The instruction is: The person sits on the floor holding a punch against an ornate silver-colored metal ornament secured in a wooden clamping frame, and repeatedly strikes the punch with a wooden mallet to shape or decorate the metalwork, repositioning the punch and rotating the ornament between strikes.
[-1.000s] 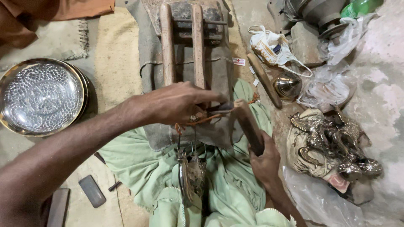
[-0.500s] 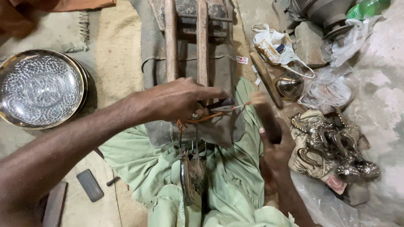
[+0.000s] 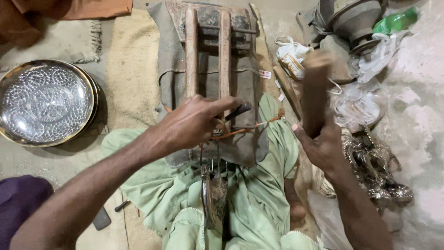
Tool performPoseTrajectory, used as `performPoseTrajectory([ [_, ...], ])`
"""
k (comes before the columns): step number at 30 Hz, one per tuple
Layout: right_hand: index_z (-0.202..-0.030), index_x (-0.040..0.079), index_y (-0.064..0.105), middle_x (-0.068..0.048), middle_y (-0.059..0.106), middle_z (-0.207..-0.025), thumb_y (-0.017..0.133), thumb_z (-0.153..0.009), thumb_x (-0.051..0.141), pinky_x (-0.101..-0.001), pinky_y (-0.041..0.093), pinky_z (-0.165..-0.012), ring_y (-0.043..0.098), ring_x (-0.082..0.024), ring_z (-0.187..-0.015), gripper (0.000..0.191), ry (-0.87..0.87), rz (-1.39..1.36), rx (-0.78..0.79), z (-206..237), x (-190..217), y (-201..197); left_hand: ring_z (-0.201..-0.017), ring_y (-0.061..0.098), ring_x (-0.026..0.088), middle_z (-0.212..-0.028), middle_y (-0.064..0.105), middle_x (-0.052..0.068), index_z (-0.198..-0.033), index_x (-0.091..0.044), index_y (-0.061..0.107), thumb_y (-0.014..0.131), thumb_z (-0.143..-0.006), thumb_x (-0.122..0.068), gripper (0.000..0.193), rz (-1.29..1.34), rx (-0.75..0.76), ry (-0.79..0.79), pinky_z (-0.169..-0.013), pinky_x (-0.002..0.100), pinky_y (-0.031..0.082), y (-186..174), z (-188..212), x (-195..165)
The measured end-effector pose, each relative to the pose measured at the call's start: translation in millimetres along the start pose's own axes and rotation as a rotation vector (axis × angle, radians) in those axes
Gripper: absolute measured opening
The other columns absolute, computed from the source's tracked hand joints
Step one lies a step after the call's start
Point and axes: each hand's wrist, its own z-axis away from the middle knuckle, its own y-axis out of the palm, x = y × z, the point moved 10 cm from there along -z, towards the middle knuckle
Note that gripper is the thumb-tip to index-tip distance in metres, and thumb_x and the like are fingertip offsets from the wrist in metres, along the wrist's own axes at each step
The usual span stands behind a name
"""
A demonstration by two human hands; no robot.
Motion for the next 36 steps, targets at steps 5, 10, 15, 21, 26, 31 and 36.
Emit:
performPoseTrajectory([
  [5, -0.137, 0.007, 0.053, -0.013, 0.070, -0.106, 0.078, -0.093, 0.008, -0.0417, 0.058, -0.078, 0.070, -0.028, -0.090, 0.051, -0.142, -0.118, 0.061, -30, 27, -11, -0.078, 0.075, 0.035, -0.091, 0.076, 0.018, -0.137, -0.011, 0.056, 0.065, -0.077, 0.007, 0.063, 0.158, -0.173, 0.047, -0.066, 0.048, 0.058, -11, 13, -5],
  [10, -0.132, 0.010, 0.059, -0.014, 0.072, -0.101, 0.075, -0.088, 0.014, -0.0428, 0.059, -0.074, 0.071, -0.026, -0.084, 0.048, -0.363, 0.276, 0.137, -53, 64, -14, -0.084, 0.077, 0.034, -0.095, 0.076, 0.019, -0.138, -0.008, 0.055, 0.066, -0.080, 0.006, 0.060, 0.238, -0.321, -0.021, -0.071, 0.045, 0.059, -16, 29, 2],
  [15, -0.136, 0.011, 0.062, -0.011, 0.074, -0.094, 0.072, -0.088, 0.009, -0.0371, 0.061, -0.067, 0.070, -0.021, -0.071, 0.049, -0.389, 0.528, 0.313, -72, 79, -7, -0.083, 0.075, 0.034, -0.092, 0.076, 0.018, -0.138, -0.008, 0.055, 0.072, -0.082, 0.004, 0.059, 0.176, -0.466, -0.156, -0.071, 0.046, 0.058, -11, 46, 19],
  [21, -0.139, 0.007, 0.060, -0.013, 0.074, -0.091, 0.068, -0.086, 0.009, -0.0355, 0.061, -0.062, 0.068, -0.021, -0.062, 0.054, -0.407, 0.555, 0.391, -88, 106, -11, -0.079, 0.077, 0.024, -0.092, 0.076, 0.013, -0.140, -0.010, 0.054, 0.072, -0.085, 0.005, 0.060, 0.253, -0.611, -0.164, -0.067, 0.038, 0.063, 0, 62, 32],
  [26, -0.139, 0.012, 0.060, -0.009, 0.072, -0.086, 0.063, -0.098, 0.013, -0.0320, 0.060, -0.061, 0.070, -0.017, -0.062, 0.041, -0.055, 0.658, 0.634, -89, 81, -1, -0.084, 0.077, 0.021, -0.096, 0.075, 0.011, -0.132, -0.008, 0.055, 0.072, -0.086, 0.004, 0.050, 0.276, -0.658, -0.153, -0.066, 0.035, 0.065, 5, 68, 38],
  [31, -0.129, 0.009, 0.064, -0.009, 0.072, -0.089, 0.069, -0.086, 0.009, -0.0345, 0.062, -0.056, 0.070, -0.019, -0.062, 0.043, -0.329, 0.513, 0.500, -83, 110, -5, -0.078, 0.077, 0.020, -0.092, 0.075, 0.009, -0.132, -0.007, 0.056, 0.073, -0.086, 0.003, 0.050, 0.316, -0.645, -0.140, -0.066, 0.034, 0.065, 8, 70, 40],
  [36, -0.128, 0.011, 0.061, -0.009, 0.072, -0.088, 0.078, -0.083, 0.021, -0.0362, 0.061, -0.060, 0.070, -0.020, -0.062, 0.050, -0.299, 0.448, 0.448, -79, 100, -8, -0.078, 0.076, 0.022, -0.091, 0.075, 0.011, -0.138, -0.008, 0.056, 0.073, -0.086, 0.003, 0.056, 0.308, -0.642, -0.104, -0.066, 0.037, 0.059, 5, 69, 37],
])
